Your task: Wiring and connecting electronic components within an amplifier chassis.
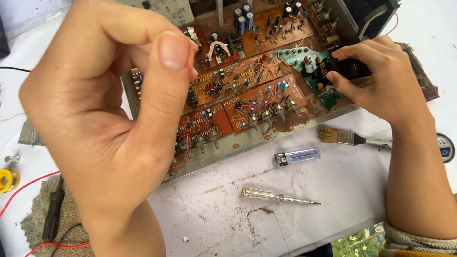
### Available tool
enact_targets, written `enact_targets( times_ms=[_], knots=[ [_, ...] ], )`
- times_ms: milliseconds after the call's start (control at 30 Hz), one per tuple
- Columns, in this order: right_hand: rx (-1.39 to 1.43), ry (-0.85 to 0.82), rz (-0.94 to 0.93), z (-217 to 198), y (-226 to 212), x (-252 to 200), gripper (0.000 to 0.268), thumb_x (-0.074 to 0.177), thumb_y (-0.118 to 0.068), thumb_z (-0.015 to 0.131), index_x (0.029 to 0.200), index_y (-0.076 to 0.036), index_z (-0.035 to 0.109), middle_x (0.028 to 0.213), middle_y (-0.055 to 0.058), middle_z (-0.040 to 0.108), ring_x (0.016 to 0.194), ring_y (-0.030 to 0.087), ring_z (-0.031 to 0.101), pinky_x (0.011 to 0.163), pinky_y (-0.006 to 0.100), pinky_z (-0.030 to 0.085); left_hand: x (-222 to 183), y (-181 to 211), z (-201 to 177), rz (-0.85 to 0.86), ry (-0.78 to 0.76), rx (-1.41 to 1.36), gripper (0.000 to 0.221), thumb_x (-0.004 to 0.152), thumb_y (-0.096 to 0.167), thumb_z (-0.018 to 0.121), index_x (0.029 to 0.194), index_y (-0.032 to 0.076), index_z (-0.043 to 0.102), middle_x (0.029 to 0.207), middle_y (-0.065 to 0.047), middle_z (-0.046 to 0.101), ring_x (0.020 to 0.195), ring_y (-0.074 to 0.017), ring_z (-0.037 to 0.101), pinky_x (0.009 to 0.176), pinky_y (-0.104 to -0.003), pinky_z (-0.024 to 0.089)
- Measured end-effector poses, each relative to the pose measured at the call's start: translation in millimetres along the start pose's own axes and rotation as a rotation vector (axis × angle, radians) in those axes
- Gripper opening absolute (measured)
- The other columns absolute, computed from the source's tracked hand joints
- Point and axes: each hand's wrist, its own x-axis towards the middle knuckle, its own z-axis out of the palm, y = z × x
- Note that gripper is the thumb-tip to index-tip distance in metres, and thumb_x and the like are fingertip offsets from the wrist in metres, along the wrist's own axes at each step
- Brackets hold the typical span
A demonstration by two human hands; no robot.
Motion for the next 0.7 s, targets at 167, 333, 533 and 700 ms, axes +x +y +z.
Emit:
enact_targets(
  times_ms=[167,333,533,700],
  knots=[
    [-0.012,0.074,-0.054,-2,-3,-3,0.026,0.109,-0.01,0.087,0.126,0.003,0.073,0.121,0.018,0.075,0.102,0.035,0.062,0.103,0.047,0.045,-2,1,-8,0.001,0.007,0.035,0.008,0.114,0.007,0.052,0.107,0.002,0.053,0.092,-0.008,0.06,0.077,-0.0135,0.051,0.076,-0.027,0.045],
    [0.015,0.098,-0.087,-2,-7,-3,0.009,0.114,-0.001,0.084,0.119,0.004,0.078,0.124,0.02,0.076,0.107,0.035,0.063,0.104,0.046,0.046,-9,0,-16,-0.007,0.017,0.072,0.009,0.114,0.006,0.052,0.107,0.001,0.053,0.092,-0.008,0.06,0.077,-0.0137,0.051,0.076,-0.027,0.045],
    [0.039,0.164,-0.11,4,4,-9,0.008,0.12,0.006,0.084,0.114,0.006,0.079,0.128,0.025,0.074,0.116,0.036,0.066,0.112,0.05,0.036,-17,0,-25,-0.016,0.025,0.109,0.009,0.114,0.005,0.052,0.106,0.001,0.054,0.091,-0.008,0.06,0.077,-0.0138,0.051,0.076,-0.027,0.045],
    [-0.011,0.119,-0.027,12,7,-13,0.011,0.122,0.001,0.082,0.112,0.002,0.078,0.13,0.017,0.074,0.11,0.037,0.055,0.103,0.047,0.042,-20,3,-28,-0.019,0.029,0.131,0.01,0.114,0.005,0.053,0.105,0.0,0.054,0.09,-0.008,0.06,0.077,-0.0139,0.051,0.076,-0.027,0.046]
  ],
)
